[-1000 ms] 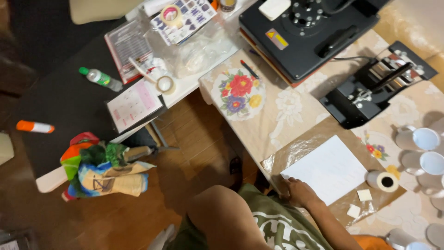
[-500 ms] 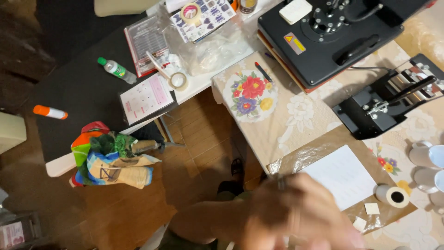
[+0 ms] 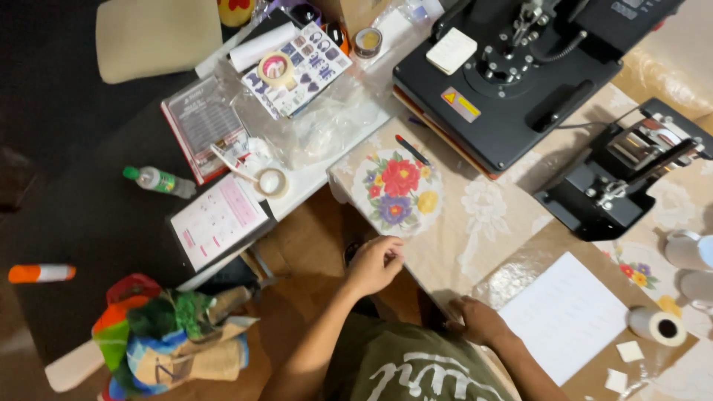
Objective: The person arranges white mugs on a table, places one into a mug press machine, and wipes it with an orange cloth. They then retrieve a sheet of printed designs and scissors, and proceed to cut a design from the sheet.
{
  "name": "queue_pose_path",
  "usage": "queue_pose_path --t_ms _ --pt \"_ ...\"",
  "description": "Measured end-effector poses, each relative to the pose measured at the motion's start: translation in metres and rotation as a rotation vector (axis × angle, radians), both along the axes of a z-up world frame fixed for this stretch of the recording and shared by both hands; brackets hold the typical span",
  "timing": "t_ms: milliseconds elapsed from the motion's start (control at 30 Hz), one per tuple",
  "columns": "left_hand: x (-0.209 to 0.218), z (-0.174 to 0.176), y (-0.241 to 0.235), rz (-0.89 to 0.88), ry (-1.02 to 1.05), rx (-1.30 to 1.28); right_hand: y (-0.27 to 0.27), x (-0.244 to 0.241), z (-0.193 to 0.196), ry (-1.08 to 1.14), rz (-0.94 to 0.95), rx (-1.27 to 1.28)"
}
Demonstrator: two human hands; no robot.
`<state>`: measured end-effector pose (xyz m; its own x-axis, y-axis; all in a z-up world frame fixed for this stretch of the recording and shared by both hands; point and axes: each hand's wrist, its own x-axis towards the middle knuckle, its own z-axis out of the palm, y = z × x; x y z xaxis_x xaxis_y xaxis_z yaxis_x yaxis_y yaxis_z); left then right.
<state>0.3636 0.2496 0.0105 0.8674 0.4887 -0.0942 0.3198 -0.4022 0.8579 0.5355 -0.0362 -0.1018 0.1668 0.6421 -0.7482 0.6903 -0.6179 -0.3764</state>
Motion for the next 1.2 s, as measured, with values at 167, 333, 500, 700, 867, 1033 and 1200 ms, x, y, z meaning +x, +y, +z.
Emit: queue_pose_path --t_ms 167,333,500,700,867,1033,1200 --pt "-0.018 -0.044 0.134 0.017 0.217 -0.040 0.102 -0.012 -0.012 -0.057 -0.095 0.063" --pt "-0.024 -0.079 0.261 0.225 0.349 -0.166 0.186 -0.036 -0.012 -0.026 -0.212 0.138" --pt "-0.007 -0.129 0.380 0.501 0.293 -0.169 0.223 -0.052 0.013 0.052 -0.331 0.124" --pt "0.024 -0.168 0.466 0.839 0.125 -0.150 0.214 -0.044 -0.002 -0.035 -0.276 0.129" --pt "0.045 -0.155 0.490 1.055 0.063 -0.342 0.211 -0.018 -0.012 -0.083 -0.284 0.049" --pt "0.064 -0.137 0.503 1.071 0.141 -0.452 0.223 0.007 -0.040 -0.110 -0.214 0.176" --pt "0.085 -0.139 0.528 1.157 0.124 -0.490 0.278 0.028 -0.005 -0.015 -0.275 0.197"
